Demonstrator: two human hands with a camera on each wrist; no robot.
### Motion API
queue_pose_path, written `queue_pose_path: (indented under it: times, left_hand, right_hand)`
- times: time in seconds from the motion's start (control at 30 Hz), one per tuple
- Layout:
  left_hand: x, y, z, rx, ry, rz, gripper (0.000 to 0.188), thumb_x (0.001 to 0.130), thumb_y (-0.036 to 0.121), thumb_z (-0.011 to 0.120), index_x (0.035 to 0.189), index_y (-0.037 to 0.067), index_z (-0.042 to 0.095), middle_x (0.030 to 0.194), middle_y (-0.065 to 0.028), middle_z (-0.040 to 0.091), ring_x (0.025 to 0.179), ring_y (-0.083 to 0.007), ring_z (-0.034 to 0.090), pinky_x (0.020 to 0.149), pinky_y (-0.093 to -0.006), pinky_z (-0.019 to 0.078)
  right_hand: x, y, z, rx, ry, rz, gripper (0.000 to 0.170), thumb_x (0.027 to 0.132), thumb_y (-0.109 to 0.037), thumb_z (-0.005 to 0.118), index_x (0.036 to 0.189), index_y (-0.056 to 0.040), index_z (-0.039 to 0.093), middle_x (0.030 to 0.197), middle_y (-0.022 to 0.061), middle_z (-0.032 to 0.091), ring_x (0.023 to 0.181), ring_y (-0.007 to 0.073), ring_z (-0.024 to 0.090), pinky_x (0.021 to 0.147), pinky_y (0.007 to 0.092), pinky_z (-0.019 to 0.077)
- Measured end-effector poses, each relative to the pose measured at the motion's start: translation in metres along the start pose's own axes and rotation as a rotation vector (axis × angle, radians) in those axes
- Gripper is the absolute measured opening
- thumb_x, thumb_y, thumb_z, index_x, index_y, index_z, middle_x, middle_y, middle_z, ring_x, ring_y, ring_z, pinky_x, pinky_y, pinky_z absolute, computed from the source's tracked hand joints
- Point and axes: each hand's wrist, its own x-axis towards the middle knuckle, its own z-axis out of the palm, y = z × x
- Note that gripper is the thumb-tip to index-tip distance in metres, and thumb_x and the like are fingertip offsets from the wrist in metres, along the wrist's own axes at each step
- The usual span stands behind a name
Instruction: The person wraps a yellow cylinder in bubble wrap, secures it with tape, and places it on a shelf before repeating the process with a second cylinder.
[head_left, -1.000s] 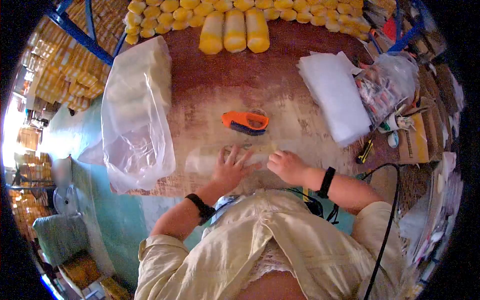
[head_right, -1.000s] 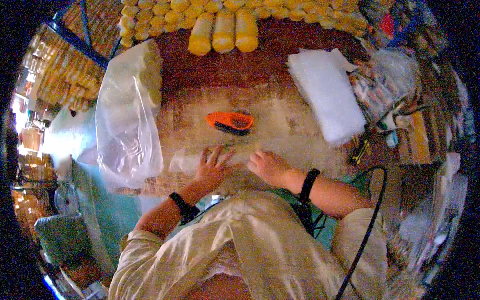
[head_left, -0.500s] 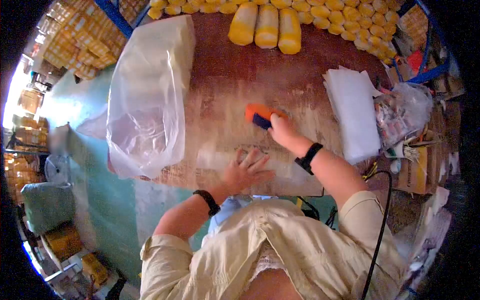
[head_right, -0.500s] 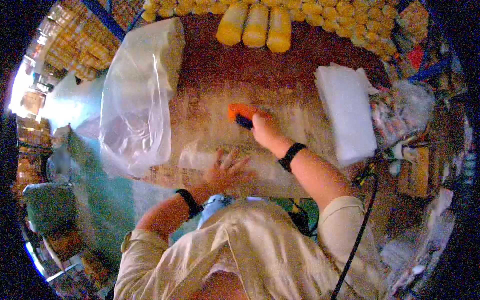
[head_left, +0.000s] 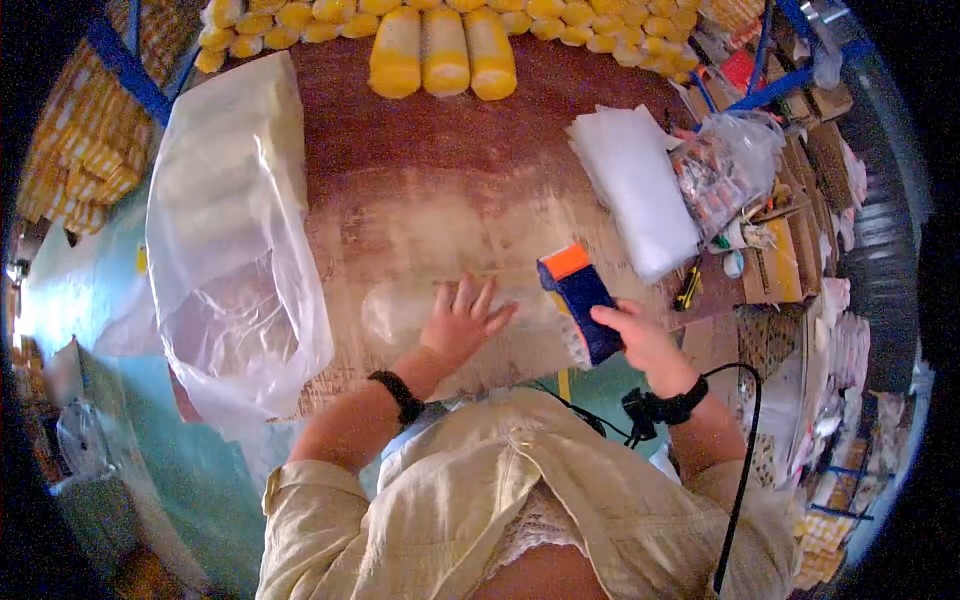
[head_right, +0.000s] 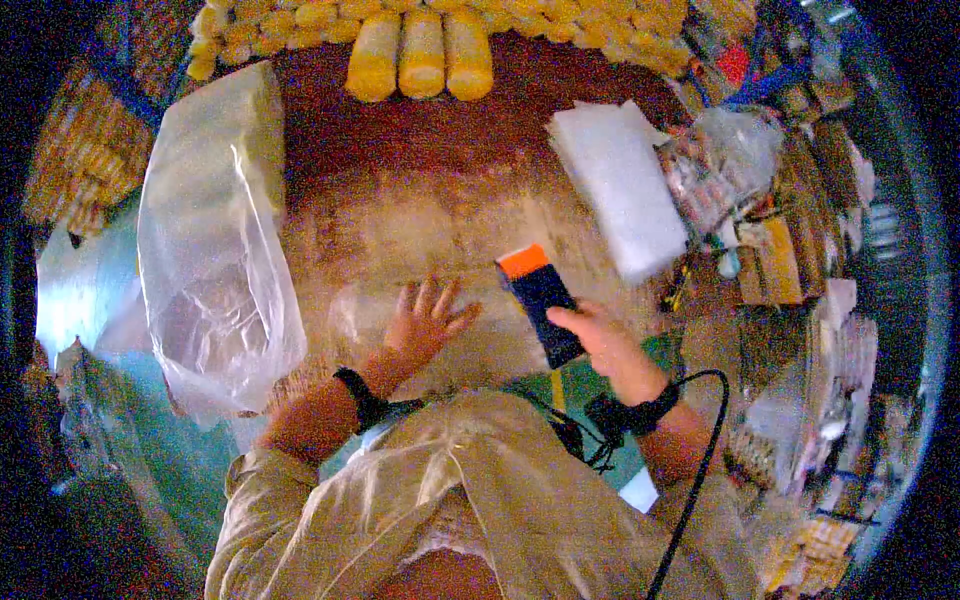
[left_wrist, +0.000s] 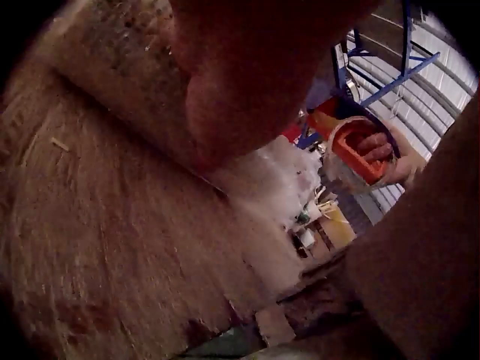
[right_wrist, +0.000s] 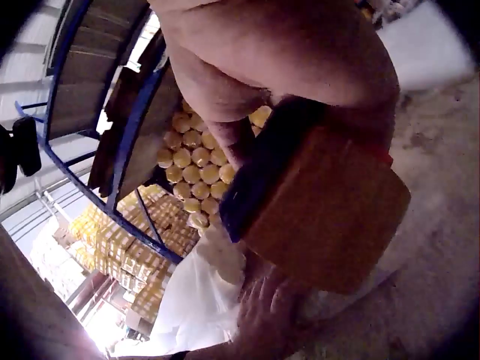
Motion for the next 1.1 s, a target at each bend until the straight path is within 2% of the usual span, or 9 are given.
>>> queue_pose_path:
  times: [0.17,0.3,0.37,0.5,0.6,0.73,0.9,0.97,1.1]
  left_hand:
    - [0.012,-0.008,-0.005,0.023,-0.107,-0.047,0.048,0.080,0.027,0.049,0.127,0.028,0.036,0.126,-0.0142,0.040,0.103,-0.0340,0.046,0.081,-0.0506,0.0378]
    - [0.045,-0.035,-0.039,-0.240,-0.439,-0.096,0.066,0.070,0.030,0.062,0.129,0.020,0.034,0.124,-0.0145,0.043,0.101,-0.0323,0.049,0.087,-0.0447,0.0377]
    - [0.064,-0.061,-0.053,-0.415,-0.631,-0.116,0.073,0.066,0.031,0.066,0.129,0.015,0.034,0.123,-0.0151,0.044,0.102,-0.0321,0.049,0.090,-0.0407,0.0369]
    - [0.090,-0.121,-0.003,-1.081,-0.516,-0.092,0.071,0.067,0.032,0.064,0.128,0.012,0.036,0.124,-0.0163,0.043,0.113,-0.0332,0.042,0.095,-0.0387,0.0334]
    - [0.095,-0.127,-0.003,-0.680,-0.426,-0.286,0.065,0.072,0.035,0.059,0.129,0.014,0.037,0.131,-0.0148,0.037,0.121,-0.0331,0.033,0.099,-0.0436,0.0283]
    - [0.058,-0.072,0.006,0.089,-0.153,-0.085,0.055,0.082,0.032,0.046,0.134,0.023,0.029,0.134,-0.0102,0.032,0.125,-0.0330,0.026,0.098,-0.0533,0.0231]
    - [0.089,-0.073,0.004,-0.009,-0.374,-0.116,0.069,0.077,0.036,0.055,0.136,0.035,0.017,0.135,-0.0103,0.032,0.123,-0.0362,0.028,0.096,-0.0586,0.0227]
    - [0.109,-0.087,-0.035,-0.083,-0.556,-0.120,0.077,0.073,0.036,0.061,0.136,0.028,0.018,0.135,-0.0120,0.032,0.123,-0.0354,0.030,0.097,-0.0537,0.0256]
    - [0.134,-0.152,0.007,-0.927,-0.467,-0.001,0.083,0.067,0.032,0.067,0.134,0.010,0.024,0.134,-0.0163,0.033,0.121,-0.0311,0.034,0.098,-0.0413,0.0300]
  right_hand:
    - [0.005,0.056,0.031,0.152,-0.014,0.005,0.030,0.082,-0.027,0.057,0.100,-0.0034,0.058,0.084,0.0031,0.062,0.070,0.0149,0.059,0.063,0.0290,0.0475]
    - [0.008,0.067,0.036,0.062,0.033,0.001,0.035,0.086,-0.023,0.051,0.108,0.0037,0.053,0.097,0.0062,0.060,0.083,0.0137,0.058,0.076,0.0278,0.0451]
    - [0.013,0.082,0.037,0.056,0.008,-0.033,0.033,0.085,-0.026,0.053,0.103,0.0010,0.055,0.089,0.0044,0.061,0.075,0.0144,0.058,0.069,0.0276,0.0465]
    - [0.036,0.061,0.048,0.063,0.030,-0.172,0.033,0.084,-0.029,0.054,0.101,-0.0006,0.056,0.085,0.0045,0.061,0.071,0.0154,0.058,0.067,0.0280,0.0474]
    - [0.074,0.046,0.040,0.124,0.020,-0.234,0.035,0.084,-0.029,0.055,0.102,0.0003,0.055,0.088,0.0043,0.060,0.074,0.0142,0.058,0.067,0.0274,0.0470]
    - [0.082,0.017,0.041,0.202,-0.037,-0.140,0.034,0.083,-0.028,0.055,0.102,0.0012,0.055,0.089,0.0049,0.061,0.075,0.0130,0.058,0.068,0.0263,0.0461]
    - [0.082,0.006,0.036,0.137,-0.020,-0.185,0.035,0.084,-0.032,0.052,0.099,0.0000,0.058,0.087,0.0055,0.062,0.072,0.0161,0.059,0.066,0.0294,0.0478]
    - [0.081,0.024,0.037,0.177,-0.024,-0.106,0.035,0.084,-0.028,0.054,0.104,0.0006,0.055,0.091,0.0042,0.061,0.079,0.0142,0.058,0.073,0.0274,0.0458]
    - [0.074,0.045,0.044,0.176,-0.059,-0.060,0.035,0.085,-0.024,0.053,0.109,0.0014,0.052,0.096,0.0044,0.060,0.088,0.0138,0.056,0.080,0.0266,0.0432]
